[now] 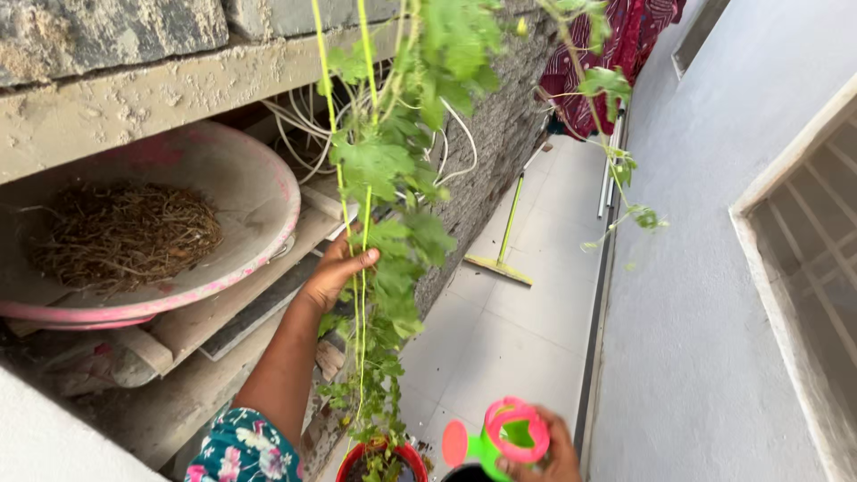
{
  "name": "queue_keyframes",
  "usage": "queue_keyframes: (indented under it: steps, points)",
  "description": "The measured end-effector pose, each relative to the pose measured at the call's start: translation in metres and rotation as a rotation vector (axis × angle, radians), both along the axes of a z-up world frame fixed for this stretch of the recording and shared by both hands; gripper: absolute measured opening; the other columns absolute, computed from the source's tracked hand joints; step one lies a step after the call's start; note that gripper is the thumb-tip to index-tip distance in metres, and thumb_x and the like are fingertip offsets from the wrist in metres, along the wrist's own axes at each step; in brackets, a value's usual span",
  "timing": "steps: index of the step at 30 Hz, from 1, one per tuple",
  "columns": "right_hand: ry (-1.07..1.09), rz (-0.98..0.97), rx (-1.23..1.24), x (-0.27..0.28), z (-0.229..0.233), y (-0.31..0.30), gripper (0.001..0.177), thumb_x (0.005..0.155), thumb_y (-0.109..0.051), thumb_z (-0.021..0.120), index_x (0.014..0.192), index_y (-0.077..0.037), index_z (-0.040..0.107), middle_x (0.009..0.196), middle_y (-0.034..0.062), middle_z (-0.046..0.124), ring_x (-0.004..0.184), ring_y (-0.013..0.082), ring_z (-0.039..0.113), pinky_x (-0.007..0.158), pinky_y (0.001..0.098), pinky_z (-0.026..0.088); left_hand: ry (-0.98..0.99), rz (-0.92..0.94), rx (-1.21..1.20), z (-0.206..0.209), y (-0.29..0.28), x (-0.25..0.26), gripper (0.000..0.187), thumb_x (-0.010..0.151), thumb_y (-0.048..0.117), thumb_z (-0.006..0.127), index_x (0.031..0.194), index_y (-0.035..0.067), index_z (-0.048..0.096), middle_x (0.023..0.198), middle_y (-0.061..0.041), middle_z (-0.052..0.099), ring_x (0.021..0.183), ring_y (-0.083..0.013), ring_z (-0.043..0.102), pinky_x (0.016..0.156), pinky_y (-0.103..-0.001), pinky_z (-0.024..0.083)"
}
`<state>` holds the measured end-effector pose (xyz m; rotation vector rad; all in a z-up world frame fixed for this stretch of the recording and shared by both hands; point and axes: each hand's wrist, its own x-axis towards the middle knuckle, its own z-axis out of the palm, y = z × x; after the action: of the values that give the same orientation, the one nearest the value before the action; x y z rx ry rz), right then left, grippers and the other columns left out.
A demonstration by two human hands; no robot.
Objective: The person waters a potted plant using a small green and pink watering can filled from a black bucket. They pour water onto the soil and the leaves, occasionally adjusting the plant's vines with their hands.
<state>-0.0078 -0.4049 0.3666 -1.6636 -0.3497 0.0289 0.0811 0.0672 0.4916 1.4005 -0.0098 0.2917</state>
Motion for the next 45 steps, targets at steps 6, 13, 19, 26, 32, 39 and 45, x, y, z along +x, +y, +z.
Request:
queue_keyframes:
  steps: [6,13,19,26,32,39,45]
  points:
    - [-0.354,-0.023,-0.247,-0.006,0.174,0.031,0.081,0.058,-0.007,0.093,0.131,-0.002,0.058,0.119,0.0099,0.056,0.112,0.0217,0.066,0.094,0.0369,0.060,-0.164,-0.293,0.053,0.008,-0.034,-0.044,0.116,0.074,0.074,0.075,0.159,0.004,0.037,0.148,-0.014,0.059,0.136,-0.0242,0.054,0.114,-0.041,0.041]
    - [-0.863,-0.108,-0.601,0.003,0.337,0.076,0.085,0.056,-0.024,0.097,0.131,-0.007,0.061,0.120,0.0138,0.062,0.112,0.0276,0.065,0.095,0.0408,0.057,-0.214,-0.421,-0.189,0.018,-0.061,-0.070,0.118,0.072,0.083,0.064,0.155,0.003,0.035,0.149,-0.016,0.056,0.137,-0.0285,0.054,0.113,-0.048,0.043]
    - [-0.962,-0.089,-0.526,0.014,0.415,0.108,0.079,0.071,-0.031,0.094,0.138,-0.007,0.060,0.126,0.0130,0.070,0.112,0.0257,0.072,0.098,0.0395,0.058,-0.053,-0.319,-0.447,-0.009,-0.064,-0.057,0.088,0.093,0.069,0.050,0.150,0.002,0.045,0.139,-0.016,0.062,0.129,-0.0272,0.059,0.111,-0.047,0.045]
    - [-1.107,-0.196,-0.622,0.049,0.459,0.132,0.088,0.076,-0.041,0.097,0.141,0.000,0.054,0.128,0.0161,0.066,0.117,0.0296,0.064,0.100,0.0428,0.050,-0.108,-0.315,-0.467,-0.018,-0.066,-0.056,0.083,0.099,0.066,0.046,0.144,-0.003,0.052,0.134,-0.016,0.066,0.127,-0.0264,0.062,0.113,-0.044,0.045]
    - [-0.977,-0.288,-0.755,0.052,0.449,0.122,0.083,0.070,-0.049,0.095,0.136,-0.009,0.063,0.125,0.0170,0.065,0.112,0.0306,0.066,0.096,0.0433,0.053,-0.069,-0.219,-0.470,-0.009,-0.072,-0.059,0.084,0.099,0.067,0.041,0.144,-0.003,0.050,0.128,-0.020,0.066,0.123,-0.0309,0.062,0.108,-0.049,0.047]
    - [-0.940,-0.137,-0.855,0.041,0.411,0.098,0.082,0.065,-0.049,0.094,0.130,-0.009,0.065,0.119,0.0149,0.068,0.108,0.0326,0.068,0.094,0.0439,0.055,-0.150,-0.296,-0.356,0.021,-0.076,-0.075,0.090,0.095,0.073,0.036,0.148,0.000,0.047,0.137,-0.018,0.066,0.130,-0.0255,0.059,0.114,-0.040,0.040]
    - [-0.928,-0.119,-0.772,0.045,0.389,0.104,0.080,0.064,-0.047,0.094,0.129,-0.008,0.064,0.118,0.0142,0.068,0.109,0.0328,0.067,0.093,0.0438,0.053,-0.096,-0.243,-0.454,0.013,-0.082,-0.072,0.086,0.095,0.070,0.041,0.145,0.001,0.051,0.131,-0.015,0.067,0.122,-0.0238,0.059,0.112,-0.043,0.042]
